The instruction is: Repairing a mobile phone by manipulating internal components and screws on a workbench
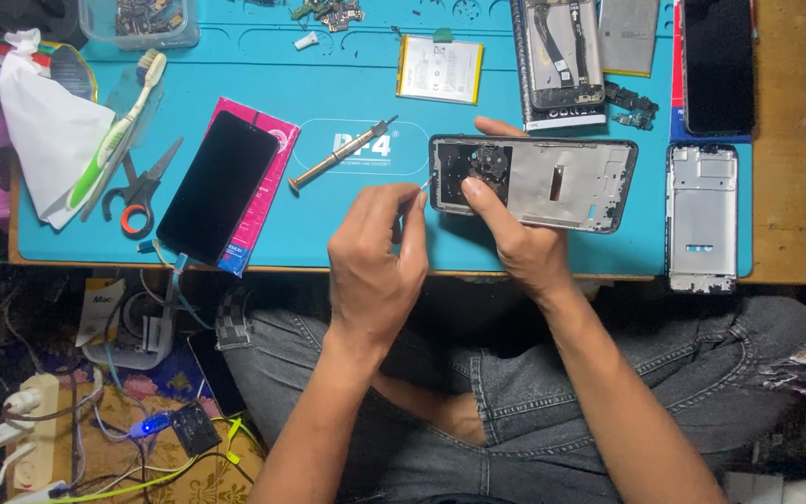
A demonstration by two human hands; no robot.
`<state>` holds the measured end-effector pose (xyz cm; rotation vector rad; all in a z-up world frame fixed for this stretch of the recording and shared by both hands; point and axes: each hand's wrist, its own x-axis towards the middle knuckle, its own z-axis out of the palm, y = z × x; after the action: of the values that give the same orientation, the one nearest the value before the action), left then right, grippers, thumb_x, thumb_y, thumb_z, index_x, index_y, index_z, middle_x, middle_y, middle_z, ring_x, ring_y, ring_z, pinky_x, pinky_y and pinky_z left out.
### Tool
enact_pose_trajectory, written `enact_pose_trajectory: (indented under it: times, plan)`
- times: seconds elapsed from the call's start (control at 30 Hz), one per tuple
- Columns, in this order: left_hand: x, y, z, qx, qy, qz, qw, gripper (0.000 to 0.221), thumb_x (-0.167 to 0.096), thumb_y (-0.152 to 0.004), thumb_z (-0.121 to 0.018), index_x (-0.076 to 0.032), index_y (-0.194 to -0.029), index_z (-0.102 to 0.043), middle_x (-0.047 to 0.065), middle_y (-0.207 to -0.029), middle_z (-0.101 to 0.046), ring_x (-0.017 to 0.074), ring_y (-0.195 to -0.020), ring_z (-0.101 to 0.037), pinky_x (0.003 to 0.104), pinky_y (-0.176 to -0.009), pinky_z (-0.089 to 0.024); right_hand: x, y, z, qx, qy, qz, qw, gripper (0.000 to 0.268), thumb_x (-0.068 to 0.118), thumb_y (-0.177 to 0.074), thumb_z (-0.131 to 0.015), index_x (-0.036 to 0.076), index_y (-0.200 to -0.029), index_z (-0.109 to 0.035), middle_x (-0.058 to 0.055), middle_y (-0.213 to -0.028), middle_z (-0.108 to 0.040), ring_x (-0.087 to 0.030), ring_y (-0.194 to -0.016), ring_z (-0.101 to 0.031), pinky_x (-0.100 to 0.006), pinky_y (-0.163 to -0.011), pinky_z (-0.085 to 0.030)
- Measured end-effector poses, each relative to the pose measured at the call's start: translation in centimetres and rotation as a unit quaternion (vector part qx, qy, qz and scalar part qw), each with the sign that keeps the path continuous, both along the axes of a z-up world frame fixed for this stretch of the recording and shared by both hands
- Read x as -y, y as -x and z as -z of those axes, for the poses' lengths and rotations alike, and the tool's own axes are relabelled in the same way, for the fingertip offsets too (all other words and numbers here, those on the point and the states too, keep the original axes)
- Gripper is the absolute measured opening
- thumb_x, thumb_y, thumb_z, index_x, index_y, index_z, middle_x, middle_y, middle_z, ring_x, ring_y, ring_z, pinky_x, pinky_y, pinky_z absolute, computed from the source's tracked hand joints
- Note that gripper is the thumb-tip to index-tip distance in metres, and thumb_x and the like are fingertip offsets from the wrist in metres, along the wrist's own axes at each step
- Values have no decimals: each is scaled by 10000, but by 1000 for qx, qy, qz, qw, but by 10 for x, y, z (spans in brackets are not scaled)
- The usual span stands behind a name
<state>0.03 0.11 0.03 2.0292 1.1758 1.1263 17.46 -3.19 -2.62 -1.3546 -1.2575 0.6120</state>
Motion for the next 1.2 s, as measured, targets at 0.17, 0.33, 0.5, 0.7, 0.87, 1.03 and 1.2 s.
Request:
enact_pose_trajectory:
  times: [0.17, 0.33, 0.5, 0.7, 0.87, 1.03, 1.2]
  plan:
    - [-1, -1, -3, -17, -8, 0, 1000, 52, -7, -1049, -684, -33, -1084, -711, 85, -820, -678, 262, -763, -745, 341, -581, -626, 0, 2, -1, 8, -3, -2, 1000, 328, 173, -1048, -752, 88, -1357, -684, -156, -1457, -684, -316, -1232, -700, -536, -1159, -496]
    - [-4, 1, -7, -78, -30, 10, 996, 70, 33, -1026, -676, -22, -1060, -701, 80, -785, -636, 269, -731, -729, 342, -581, -608, 1, 8, -7, 34, 1, -2, 999, 330, 131, -1019, -791, 96, -1337, -713, -127, -1411, -724, -298, -1247, -718, -501, -1138, -516]
    - [-7, 4, -7, -99, -24, 16, 995, 51, 29, -1020, -681, -16, -1038, -698, 85, -768, -634, 276, -728, -736, 346, -577, -609, 2, 14, -5, 31, 6, -6, 999, 354, 108, -1016, -799, 98, -1361, -719, -106, -1414, -734, -258, -1283, -709, -443, -1156, -508]
    - [-4, 4, -4, -46, 3, 4, 999, 39, 12, -1021, -686, -12, -1041, -709, 102, -771, -652, 278, -720, -736, 347, -585, -605, -1, 12, -6, 38, -1, -3, 999, 342, 98, -1020, -802, 83, -1351, -721, -126, -1432, -721, -284, -1280, -707, -475, -1167, -498]
    - [0, 2, -7, 33, 39, -37, 998, 15, -63, -1038, -687, -54, -1047, -695, 95, -765, -651, 231, -655, -666, 344, -526, -550, 1, 10, 0, 23, -12, 41, 999, 416, 122, -1010, -814, 97, -1407, -692, -123, -1461, -706, -248, -1295, -682, -434, -1145, -506]
    - [-16, 1, 10, 38, 67, -48, 996, 73, -28, -951, -765, -30, -1021, -743, 99, -722, -657, 231, -660, -686, 342, -530, -539, -3, 2, -14, -369, -83, 246, 892, 391, 105, -1031, -757, 54, -1385, -600, -169, -1222, -727, -407, -896, -831, -524, -712, -782]
    - [-35, -18, 24, -36, 81, -17, 996, 77, -34, -934, -718, -45, -1007, -739, 81, -768, -690, 238, -666, -659, 385, -608, -527, 18, -45, 12, -282, -107, 293, 907, 419, 160, -1102, -686, 129, -1498, -553, -190, -1402, -689, -383, -1048, -822, -446, -801, -779]
